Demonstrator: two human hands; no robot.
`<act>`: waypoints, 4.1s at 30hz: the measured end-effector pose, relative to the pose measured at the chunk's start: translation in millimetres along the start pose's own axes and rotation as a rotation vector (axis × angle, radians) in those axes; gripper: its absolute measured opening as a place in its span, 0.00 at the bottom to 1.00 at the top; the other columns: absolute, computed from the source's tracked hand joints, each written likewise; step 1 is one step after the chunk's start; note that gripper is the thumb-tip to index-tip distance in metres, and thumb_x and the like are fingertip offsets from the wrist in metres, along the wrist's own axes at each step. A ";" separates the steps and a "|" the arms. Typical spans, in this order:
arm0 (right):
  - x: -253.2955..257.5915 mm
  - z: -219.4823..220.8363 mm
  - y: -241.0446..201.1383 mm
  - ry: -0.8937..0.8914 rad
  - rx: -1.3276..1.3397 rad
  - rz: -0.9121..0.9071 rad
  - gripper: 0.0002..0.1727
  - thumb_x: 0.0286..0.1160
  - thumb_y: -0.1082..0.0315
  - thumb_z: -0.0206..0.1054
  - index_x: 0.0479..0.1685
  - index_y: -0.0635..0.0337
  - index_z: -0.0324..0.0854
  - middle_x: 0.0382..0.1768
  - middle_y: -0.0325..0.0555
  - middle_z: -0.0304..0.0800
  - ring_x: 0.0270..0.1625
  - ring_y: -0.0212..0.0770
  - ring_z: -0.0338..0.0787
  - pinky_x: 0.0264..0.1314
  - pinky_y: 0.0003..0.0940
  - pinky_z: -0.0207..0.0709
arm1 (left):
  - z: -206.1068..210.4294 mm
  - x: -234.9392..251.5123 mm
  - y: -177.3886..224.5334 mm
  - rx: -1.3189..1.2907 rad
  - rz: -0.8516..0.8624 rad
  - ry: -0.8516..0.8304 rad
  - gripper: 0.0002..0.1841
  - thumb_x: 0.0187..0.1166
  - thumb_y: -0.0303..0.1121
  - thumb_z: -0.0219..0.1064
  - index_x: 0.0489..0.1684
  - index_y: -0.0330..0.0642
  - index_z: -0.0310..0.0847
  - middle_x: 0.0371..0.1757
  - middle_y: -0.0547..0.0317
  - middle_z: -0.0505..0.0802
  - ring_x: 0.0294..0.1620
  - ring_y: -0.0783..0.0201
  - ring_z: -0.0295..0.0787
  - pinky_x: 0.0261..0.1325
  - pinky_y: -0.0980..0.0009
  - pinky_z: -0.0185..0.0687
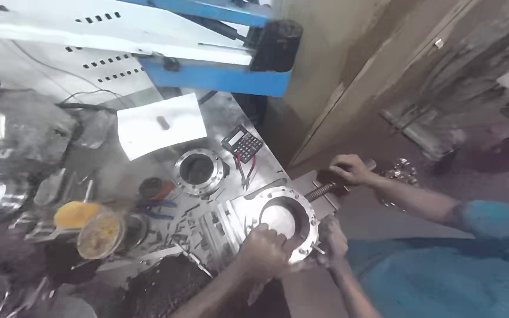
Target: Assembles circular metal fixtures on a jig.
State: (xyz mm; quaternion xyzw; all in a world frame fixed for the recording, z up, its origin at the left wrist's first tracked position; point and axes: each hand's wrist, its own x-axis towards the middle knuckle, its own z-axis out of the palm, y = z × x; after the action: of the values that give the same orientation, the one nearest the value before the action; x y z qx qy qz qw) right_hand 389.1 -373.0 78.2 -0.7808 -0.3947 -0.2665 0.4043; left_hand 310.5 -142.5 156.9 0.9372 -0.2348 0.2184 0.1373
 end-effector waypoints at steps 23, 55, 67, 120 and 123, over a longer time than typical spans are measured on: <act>39.9 4.6 -44.2 0.079 0.090 0.424 0.23 0.82 0.53 0.60 0.27 0.65 0.81 0.32 0.49 0.85 0.41 0.37 0.88 0.53 0.29 0.81 | 7.8 -5.4 3.2 0.021 -0.029 0.090 0.30 0.73 0.69 0.62 0.22 0.52 0.87 0.19 0.66 0.89 0.19 0.66 0.81 0.31 0.67 0.75; -31.6 18.2 -90.6 0.513 0.706 0.661 0.21 0.84 0.49 0.63 0.23 0.49 0.85 0.26 0.24 0.79 0.34 0.19 0.78 0.40 0.17 0.72 | 6.0 -1.1 24.3 0.063 -0.042 0.074 0.34 0.64 0.75 0.62 0.12 0.52 0.84 0.11 0.67 0.83 0.13 0.67 0.78 0.24 0.65 0.71; -31.8 19.7 -82.9 0.803 0.767 1.071 0.20 0.81 0.63 0.52 0.19 0.52 0.82 0.13 0.23 0.74 0.17 0.19 0.71 0.23 0.19 0.67 | -18.6 8.5 35.8 -0.114 -0.236 -0.140 0.33 0.74 0.64 0.61 0.54 0.41 0.92 0.30 0.47 0.96 0.31 0.42 0.93 0.43 0.35 0.82; 22.3 -11.6 -145.3 0.485 0.904 1.402 0.23 0.95 0.59 0.49 0.25 0.55 0.73 0.12 0.29 0.61 0.11 0.25 0.59 0.13 0.20 0.54 | -8.1 2.3 47.0 -0.275 -0.394 -0.081 0.24 0.73 0.59 0.68 0.53 0.50 0.94 0.70 0.54 0.91 0.48 0.54 0.95 0.58 0.42 0.79; 22.2 -16.1 -142.7 0.472 0.932 1.417 0.23 0.95 0.58 0.47 0.26 0.55 0.72 0.12 0.29 0.62 0.10 0.24 0.59 0.12 0.19 0.54 | -8.7 2.1 49.1 -0.282 -0.396 -0.088 0.23 0.73 0.57 0.69 0.52 0.50 0.94 0.73 0.55 0.89 0.48 0.55 0.95 0.57 0.43 0.78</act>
State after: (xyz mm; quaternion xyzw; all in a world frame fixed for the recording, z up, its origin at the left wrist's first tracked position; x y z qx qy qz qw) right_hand 280.9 -326.1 163.1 -0.5221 0.2079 0.0808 0.8232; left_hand 284.6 -182.0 173.1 0.9450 -0.0806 0.1115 0.2967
